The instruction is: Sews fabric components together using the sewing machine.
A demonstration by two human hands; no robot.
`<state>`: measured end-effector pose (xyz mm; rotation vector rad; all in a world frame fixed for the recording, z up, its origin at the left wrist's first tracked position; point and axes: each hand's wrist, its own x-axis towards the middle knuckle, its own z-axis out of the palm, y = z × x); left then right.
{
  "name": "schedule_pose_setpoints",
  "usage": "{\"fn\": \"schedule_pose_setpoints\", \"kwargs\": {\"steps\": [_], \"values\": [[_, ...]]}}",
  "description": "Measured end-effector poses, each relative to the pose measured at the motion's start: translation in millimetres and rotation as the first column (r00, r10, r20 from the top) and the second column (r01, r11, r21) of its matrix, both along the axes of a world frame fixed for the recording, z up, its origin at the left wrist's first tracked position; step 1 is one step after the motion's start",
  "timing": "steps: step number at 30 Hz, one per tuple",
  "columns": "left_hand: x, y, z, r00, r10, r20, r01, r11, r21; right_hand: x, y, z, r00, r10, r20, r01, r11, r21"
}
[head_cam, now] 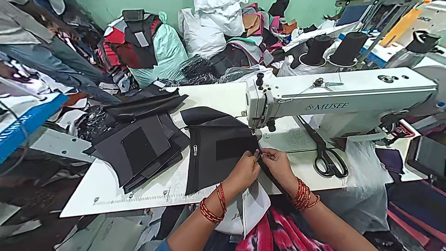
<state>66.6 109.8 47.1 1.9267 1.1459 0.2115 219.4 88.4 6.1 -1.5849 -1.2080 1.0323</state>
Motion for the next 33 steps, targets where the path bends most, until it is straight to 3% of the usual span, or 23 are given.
{"fn": "schedule_pose_setpoints", "kwargs": {"steps": [7,21,26,31,33], "values": [[13,4,8,0.982,-0.06,-0.181,0.059,0.998,-0.009,7,0,3,0.998,0.058,0.033,-0.057,0.998,-0.03],[18,-3,11,0.976,-0.035,-0.215,0.041,0.999,0.025,12,-7,3,0.98,0.131,0.152,-0.133,0.991,0.004],[17,-5,12,0.976,-0.052,-0.209,0.053,0.999,-0.001,13,-9,10,0.902,0.231,0.364,-0.259,0.966,0.027],[12,-12,10,0.987,-0.054,-0.151,0.052,0.998,-0.018,7,-6,25,0.801,0.372,0.47,-0.353,0.926,-0.131],[15,-18,5,0.993,-0.044,-0.106,0.045,0.999,0.009,8,-9,18,0.769,0.335,0.545,-0.349,0.934,-0.082]]}}
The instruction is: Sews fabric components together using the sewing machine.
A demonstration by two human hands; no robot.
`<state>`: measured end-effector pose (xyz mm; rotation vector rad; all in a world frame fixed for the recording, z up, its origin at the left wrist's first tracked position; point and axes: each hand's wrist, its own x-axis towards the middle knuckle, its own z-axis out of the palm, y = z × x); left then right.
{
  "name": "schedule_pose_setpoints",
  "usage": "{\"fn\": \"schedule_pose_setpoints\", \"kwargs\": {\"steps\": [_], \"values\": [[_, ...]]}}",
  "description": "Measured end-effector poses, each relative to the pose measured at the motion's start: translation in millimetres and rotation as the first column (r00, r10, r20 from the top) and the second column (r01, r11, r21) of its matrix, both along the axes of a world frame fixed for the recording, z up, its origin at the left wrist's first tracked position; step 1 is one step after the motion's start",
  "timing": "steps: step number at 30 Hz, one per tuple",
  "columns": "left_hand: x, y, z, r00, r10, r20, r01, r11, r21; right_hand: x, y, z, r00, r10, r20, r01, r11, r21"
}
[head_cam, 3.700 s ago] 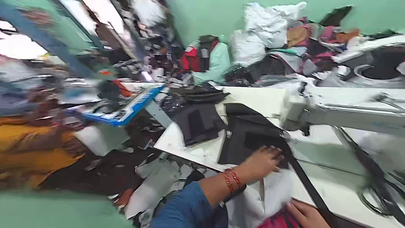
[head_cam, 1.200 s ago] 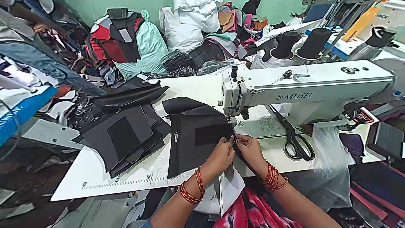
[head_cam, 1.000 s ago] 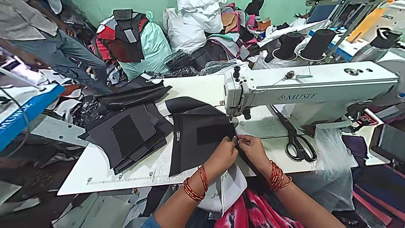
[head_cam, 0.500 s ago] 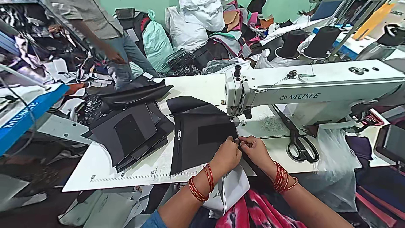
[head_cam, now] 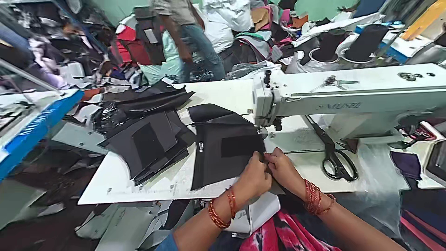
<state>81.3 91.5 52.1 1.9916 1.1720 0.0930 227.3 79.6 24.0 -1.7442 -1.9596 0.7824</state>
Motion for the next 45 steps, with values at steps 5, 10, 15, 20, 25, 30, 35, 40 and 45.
{"fn": "schedule_pose_setpoints", "kwargs": {"steps": [5,10,15,20,25,30,35,40,45], "values": [[-7,-10,-14,0.999,-0.047,-0.007,0.047,0.934,0.355,-10,-4,-17,0.998,0.058,-0.007,-0.053,0.946,0.321],[-12,8,-23,0.986,-0.167,0.006,0.149,0.893,0.424,-6,-5,-6,0.994,0.087,0.066,-0.093,0.991,0.097],[-31,26,-18,0.984,-0.092,0.154,0.019,0.907,0.421,-12,-7,-13,0.996,0.053,0.074,-0.065,0.983,0.174],[-31,45,-32,0.928,-0.01,0.372,-0.152,0.902,0.405,-18,-14,-22,0.996,-0.043,0.084,0.013,0.942,0.336],[-21,55,-35,0.966,-0.037,0.257,-0.074,0.909,0.41,-22,-9,-17,0.993,-0.063,0.101,0.04,0.977,0.21],[-3,67,-11,0.954,-0.229,-0.193,0.272,0.932,0.238,-22,-9,-8,0.989,-0.02,0.149,0.006,0.996,0.093],[-12,63,-32,0.955,-0.277,-0.106,0.295,0.859,0.419,-22,-8,-7,0.984,-0.009,0.179,-0.002,0.998,0.065],[-22,57,-49,0.958,-0.267,0.109,0.144,0.77,0.622,-23,-9,-11,0.984,-0.031,0.178,0.007,0.991,0.132],[-30,47,-59,0.975,-0.197,0.103,0.061,0.681,0.73,-25,-9,-14,0.978,-0.046,0.203,0.005,0.98,0.199]]}}
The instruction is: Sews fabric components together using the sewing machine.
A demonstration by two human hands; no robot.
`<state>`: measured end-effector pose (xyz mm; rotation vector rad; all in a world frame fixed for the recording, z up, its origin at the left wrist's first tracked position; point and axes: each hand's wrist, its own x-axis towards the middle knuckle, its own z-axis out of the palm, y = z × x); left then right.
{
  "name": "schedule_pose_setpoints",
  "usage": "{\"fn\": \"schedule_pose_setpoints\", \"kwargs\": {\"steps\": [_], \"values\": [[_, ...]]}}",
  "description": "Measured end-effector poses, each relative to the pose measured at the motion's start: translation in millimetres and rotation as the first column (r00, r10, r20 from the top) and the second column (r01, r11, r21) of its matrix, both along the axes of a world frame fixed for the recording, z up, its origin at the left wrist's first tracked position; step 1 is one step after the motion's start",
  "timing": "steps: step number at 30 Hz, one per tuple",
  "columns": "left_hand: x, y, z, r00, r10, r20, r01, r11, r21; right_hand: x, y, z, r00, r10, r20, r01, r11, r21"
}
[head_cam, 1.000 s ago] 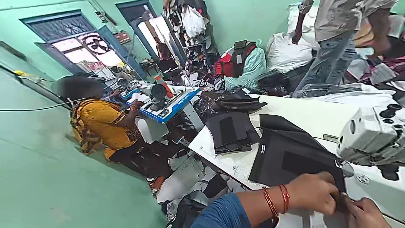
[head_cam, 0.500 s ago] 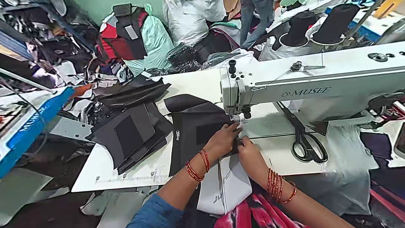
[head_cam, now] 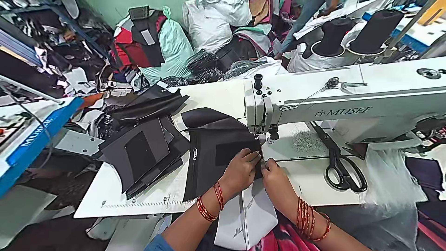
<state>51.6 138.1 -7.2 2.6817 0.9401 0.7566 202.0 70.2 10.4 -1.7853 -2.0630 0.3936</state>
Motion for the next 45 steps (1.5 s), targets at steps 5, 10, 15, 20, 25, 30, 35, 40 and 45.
{"fn": "schedule_pose_setpoints", "kwargs": {"steps": [5,10,15,20,25,30,35,40,45], "values": [[2,-5,0,0.995,0.066,-0.08,-0.063,0.997,0.049,-1,1,0,1.0,0.003,0.023,-0.004,1.0,0.022],[4,1,1,0.994,0.051,-0.101,-0.047,0.998,0.039,-2,8,7,1.0,-0.005,0.03,0.008,0.995,-0.098],[2,14,7,0.993,0.01,-0.116,-0.023,0.993,-0.114,-5,21,2,0.999,-0.043,0.028,0.044,0.999,-0.028],[4,28,7,0.995,0.015,-0.095,-0.028,0.991,-0.132,-4,35,2,0.999,-0.051,-0.002,0.051,0.998,-0.026],[5,39,7,0.997,0.025,-0.076,-0.033,0.993,-0.116,-3,48,14,0.997,-0.067,-0.035,0.058,0.974,-0.218],[5,47,9,0.996,0.025,-0.085,-0.037,0.989,-0.141,0,57,19,0.996,-0.069,-0.055,0.049,0.953,-0.3],[4,42,7,0.997,0.066,-0.041,-0.073,0.976,-0.206,6,50,12,0.98,-0.101,-0.169,0.069,0.98,-0.186],[-10,26,2,0.99,0.075,0.117,-0.043,0.967,-0.253,20,27,-3,0.946,-0.178,-0.27,0.168,0.984,-0.06],[-23,16,-4,0.992,0.012,0.125,0.02,0.968,-0.249,24,13,1,0.93,-0.204,-0.306,0.173,0.977,-0.124]]}}
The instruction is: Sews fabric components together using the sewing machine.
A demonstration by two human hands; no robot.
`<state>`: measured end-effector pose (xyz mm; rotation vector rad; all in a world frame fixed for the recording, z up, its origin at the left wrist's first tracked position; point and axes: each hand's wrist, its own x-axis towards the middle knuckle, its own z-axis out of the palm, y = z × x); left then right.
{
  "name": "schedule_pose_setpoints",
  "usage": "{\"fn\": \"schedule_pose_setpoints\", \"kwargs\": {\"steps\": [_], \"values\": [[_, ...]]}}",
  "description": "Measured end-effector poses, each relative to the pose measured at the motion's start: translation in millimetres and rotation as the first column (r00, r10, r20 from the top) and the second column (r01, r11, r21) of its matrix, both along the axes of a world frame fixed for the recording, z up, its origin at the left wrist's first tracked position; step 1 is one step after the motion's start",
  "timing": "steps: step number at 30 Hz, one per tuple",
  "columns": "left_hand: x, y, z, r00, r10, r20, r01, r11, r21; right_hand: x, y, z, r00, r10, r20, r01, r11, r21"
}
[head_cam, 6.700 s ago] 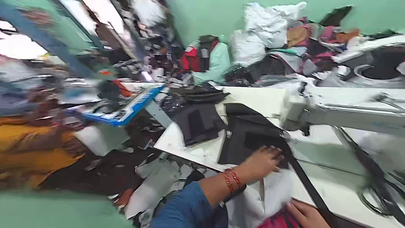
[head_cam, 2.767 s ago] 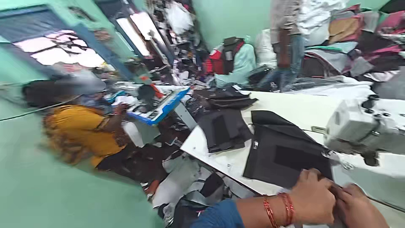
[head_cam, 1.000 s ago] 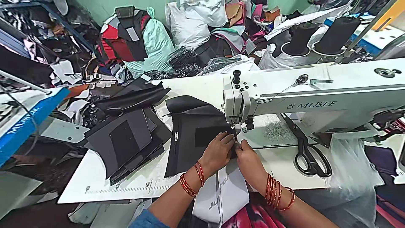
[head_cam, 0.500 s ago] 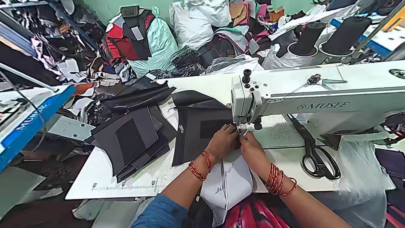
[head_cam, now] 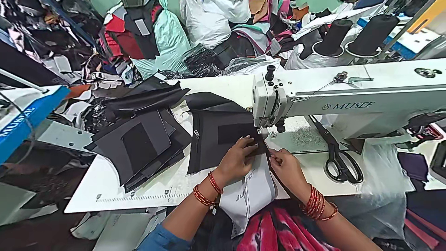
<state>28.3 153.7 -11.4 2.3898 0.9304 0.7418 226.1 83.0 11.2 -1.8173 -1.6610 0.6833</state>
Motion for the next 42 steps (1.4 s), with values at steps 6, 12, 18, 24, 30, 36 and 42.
{"fn": "schedule_pose_setpoints", "kwargs": {"steps": [6,12,18,24,30,36,42], "values": [[0,0,3,0.997,-0.07,-0.042,0.071,0.997,0.03,1,2,3,0.987,0.019,-0.158,-0.035,0.995,-0.098],[7,-5,18,0.958,-0.133,-0.254,0.152,0.987,0.057,8,5,3,0.972,0.051,-0.228,-0.082,0.988,-0.131],[8,-10,18,0.94,-0.111,-0.322,0.138,0.989,0.061,3,0,6,0.99,0.106,-0.093,-0.114,0.989,-0.089],[9,-12,20,0.938,-0.106,-0.329,0.135,0.989,0.067,2,-5,2,0.99,0.137,-0.024,-0.137,0.99,0.015],[5,-12,13,0.981,-0.123,-0.15,0.131,0.99,0.047,-5,-5,5,0.971,0.223,0.088,-0.222,0.975,-0.023],[8,-7,11,0.995,-0.08,-0.06,0.082,0.996,0.04,-10,-4,13,0.95,0.27,0.157,-0.25,0.958,-0.136],[32,8,55,0.731,-0.255,-0.633,0.222,0.966,-0.133,-16,-3,18,0.941,0.274,0.199,-0.232,0.949,-0.213]]}}
